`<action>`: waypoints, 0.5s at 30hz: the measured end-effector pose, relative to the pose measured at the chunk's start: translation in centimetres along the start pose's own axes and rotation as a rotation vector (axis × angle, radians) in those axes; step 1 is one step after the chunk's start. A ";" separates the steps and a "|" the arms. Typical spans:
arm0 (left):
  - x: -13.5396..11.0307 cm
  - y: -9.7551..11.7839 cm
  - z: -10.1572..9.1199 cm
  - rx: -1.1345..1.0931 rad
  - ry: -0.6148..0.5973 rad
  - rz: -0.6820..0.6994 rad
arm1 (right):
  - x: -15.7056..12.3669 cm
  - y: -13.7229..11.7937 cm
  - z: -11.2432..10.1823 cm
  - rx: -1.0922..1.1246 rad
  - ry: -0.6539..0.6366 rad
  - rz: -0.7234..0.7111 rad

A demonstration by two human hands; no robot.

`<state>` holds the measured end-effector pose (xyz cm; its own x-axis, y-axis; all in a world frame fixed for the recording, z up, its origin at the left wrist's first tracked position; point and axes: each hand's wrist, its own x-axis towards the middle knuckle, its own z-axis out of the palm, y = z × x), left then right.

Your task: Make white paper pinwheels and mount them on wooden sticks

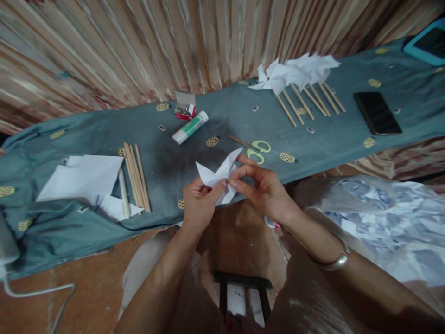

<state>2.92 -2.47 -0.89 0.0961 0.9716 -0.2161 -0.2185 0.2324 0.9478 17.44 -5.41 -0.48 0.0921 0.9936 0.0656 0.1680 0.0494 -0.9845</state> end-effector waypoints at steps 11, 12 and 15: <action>0.2 -0.1 0.0 -0.024 0.016 -0.015 | -0.2 0.6 0.7 0.115 0.052 0.043; 0.2 -0.1 0.0 -0.021 0.016 -0.021 | -0.3 0.7 0.8 0.131 0.061 0.046; 0.3 0.0 0.1 -0.036 0.006 -0.041 | -0.3 1.0 1.1 0.207 0.084 0.064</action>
<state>3.01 -2.23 -0.96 0.0997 0.9616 -0.2558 -0.2495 0.2731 0.9291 16.48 -5.55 -1.65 0.1793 0.9838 0.0063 -0.0453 0.0146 -0.9989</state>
